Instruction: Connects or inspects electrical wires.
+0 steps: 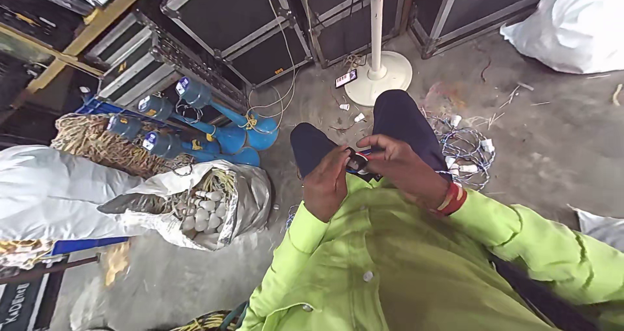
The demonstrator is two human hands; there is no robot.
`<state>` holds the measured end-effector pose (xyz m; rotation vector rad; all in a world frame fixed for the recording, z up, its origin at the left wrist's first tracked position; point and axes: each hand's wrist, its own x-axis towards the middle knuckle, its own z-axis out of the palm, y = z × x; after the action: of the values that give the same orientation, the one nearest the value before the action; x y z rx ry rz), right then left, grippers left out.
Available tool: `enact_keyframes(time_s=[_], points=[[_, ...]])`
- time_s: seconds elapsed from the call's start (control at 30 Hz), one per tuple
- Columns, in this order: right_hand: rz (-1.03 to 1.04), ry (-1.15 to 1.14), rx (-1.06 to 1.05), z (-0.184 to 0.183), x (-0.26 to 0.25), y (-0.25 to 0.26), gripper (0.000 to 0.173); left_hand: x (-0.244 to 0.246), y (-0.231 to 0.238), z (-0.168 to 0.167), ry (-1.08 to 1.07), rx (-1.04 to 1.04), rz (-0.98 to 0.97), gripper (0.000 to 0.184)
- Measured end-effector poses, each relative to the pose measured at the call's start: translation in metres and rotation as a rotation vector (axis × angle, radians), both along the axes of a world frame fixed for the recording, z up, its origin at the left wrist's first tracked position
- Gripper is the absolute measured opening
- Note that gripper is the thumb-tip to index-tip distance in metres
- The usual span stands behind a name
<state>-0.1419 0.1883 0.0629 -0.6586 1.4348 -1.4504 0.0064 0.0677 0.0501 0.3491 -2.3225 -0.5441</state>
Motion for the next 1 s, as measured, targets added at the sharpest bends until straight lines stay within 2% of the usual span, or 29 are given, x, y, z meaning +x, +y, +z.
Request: enact_keyframes(time_s=[0.1, 0.2, 0.23, 0.27, 0.33, 0.4, 0.47, 0.63, 0.73, 0.83, 0.93, 1.0], points=[[0.111, 0.200, 0.036, -0.007, -0.011, -0.002, 0.043, 0.002, 0.003, -0.001, 0.013, 0.118, -0.007, 0.019], [0.038, 0.725, 0.014, -0.006, -0.009, 0.001, 0.053, 0.003, 0.004, -0.003, 0.023, 0.156, 0.025, 0.020], [0.005, 0.850, -0.043, -0.007, -0.009, 0.002, 0.055, 0.004, 0.004, -0.002, 0.008, 0.159, 0.031, 0.020], [-0.029, 0.951, -0.135, -0.010, -0.009, 0.004, 0.050, 0.004, 0.003, 0.000, -0.009, 0.166, 0.033, 0.021], [-0.067, 1.133, -0.383, -0.015, -0.011, 0.003, 0.029, 0.005, 0.004, 0.004, -0.036, 0.209, 0.029, 0.020], [-0.019, 1.254, -0.600, -0.021, -0.014, 0.004, 0.025, 0.006, 0.004, 0.006, -0.061, 0.298, -0.001, 0.021], [-0.027, 1.176, -0.635, -0.023, -0.016, 0.006, 0.025, 0.006, 0.003, 0.007, -0.095, 0.400, -0.045, 0.021], [-0.170, 0.569, -0.411, -0.016, -0.006, 0.005, 0.028, 0.003, -0.001, 0.017, -0.125, 0.369, -0.073, 0.022], [-0.202, 0.464, -0.357, -0.016, -0.002, 0.002, 0.030, 0.003, -0.002, 0.019, -0.177, 0.355, -0.078, 0.022], [-0.134, 0.639, -0.452, -0.021, -0.005, 0.004, 0.030, 0.010, -0.007, 0.024, -0.278, 0.587, -0.138, 0.022], [0.003, 1.099, -0.677, -0.025, -0.022, 0.001, 0.024, 0.019, -0.008, 0.022, -0.274, 0.953, -0.214, 0.019], [0.045, 1.310, -0.727, -0.022, -0.031, -0.002, 0.022, 0.018, -0.009, 0.019, -0.271, 1.015, -0.191, 0.020]])
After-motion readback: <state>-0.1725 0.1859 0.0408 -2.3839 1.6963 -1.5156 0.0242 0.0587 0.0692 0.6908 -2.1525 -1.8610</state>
